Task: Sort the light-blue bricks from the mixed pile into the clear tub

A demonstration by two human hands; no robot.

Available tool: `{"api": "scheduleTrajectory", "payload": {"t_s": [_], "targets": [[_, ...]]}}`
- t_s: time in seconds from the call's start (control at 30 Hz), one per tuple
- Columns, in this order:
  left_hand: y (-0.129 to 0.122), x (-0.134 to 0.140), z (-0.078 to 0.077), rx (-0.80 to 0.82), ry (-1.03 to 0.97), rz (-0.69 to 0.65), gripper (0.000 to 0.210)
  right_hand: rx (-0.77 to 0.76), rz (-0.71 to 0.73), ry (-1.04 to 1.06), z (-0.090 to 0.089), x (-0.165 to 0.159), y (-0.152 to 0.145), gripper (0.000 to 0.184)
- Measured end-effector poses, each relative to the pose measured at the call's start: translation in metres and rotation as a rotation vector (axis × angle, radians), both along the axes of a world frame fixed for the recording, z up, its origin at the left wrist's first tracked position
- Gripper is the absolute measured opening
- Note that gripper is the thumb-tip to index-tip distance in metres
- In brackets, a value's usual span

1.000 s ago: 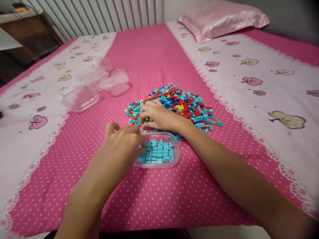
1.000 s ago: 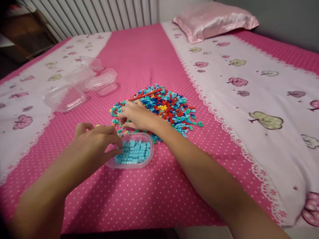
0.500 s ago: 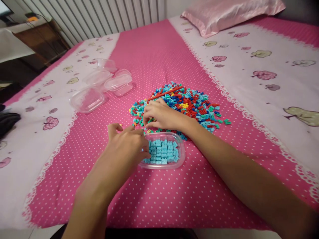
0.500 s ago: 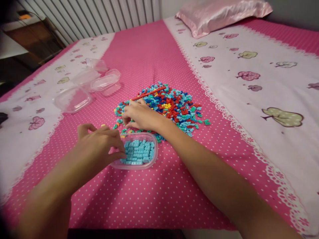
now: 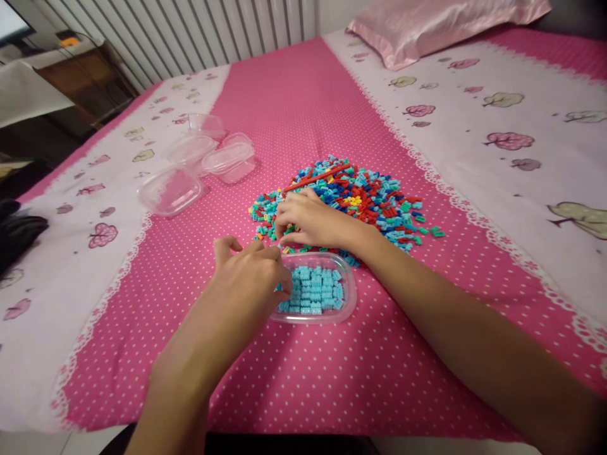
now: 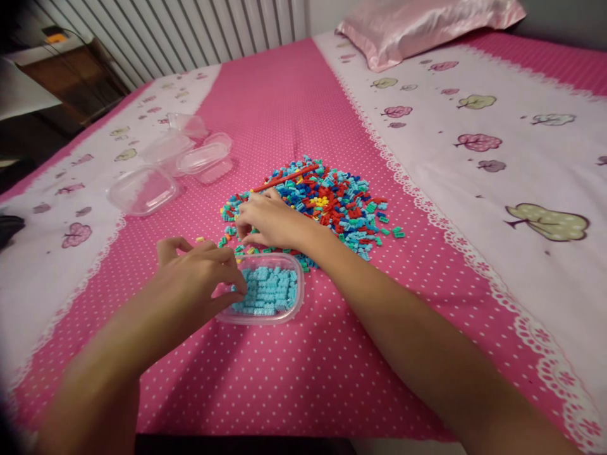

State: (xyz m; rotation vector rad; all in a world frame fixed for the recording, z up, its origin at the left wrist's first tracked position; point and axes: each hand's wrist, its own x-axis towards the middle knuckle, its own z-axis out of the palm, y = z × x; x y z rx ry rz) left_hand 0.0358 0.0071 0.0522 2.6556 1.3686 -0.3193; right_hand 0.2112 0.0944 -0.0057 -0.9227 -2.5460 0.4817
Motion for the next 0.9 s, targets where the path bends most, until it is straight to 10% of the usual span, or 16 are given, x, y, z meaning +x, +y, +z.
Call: {"api": "scheduleTrajectory", "payload": {"t_s": [0.53, 0.9], "targets": [[-0.014, 0.001, -0.006, 0.217, 0.034, -0.137, 0.028, 0.011, -0.021, -0.013, 0.004, 0.004, -0.002, 0.009], [-0.012, -0.017, 0.019, 0.196, -0.096, 0.032, 0.020, 0.012, 0.021, 0.157, 0.023, 0.027, -0.007, 0.009]]}}
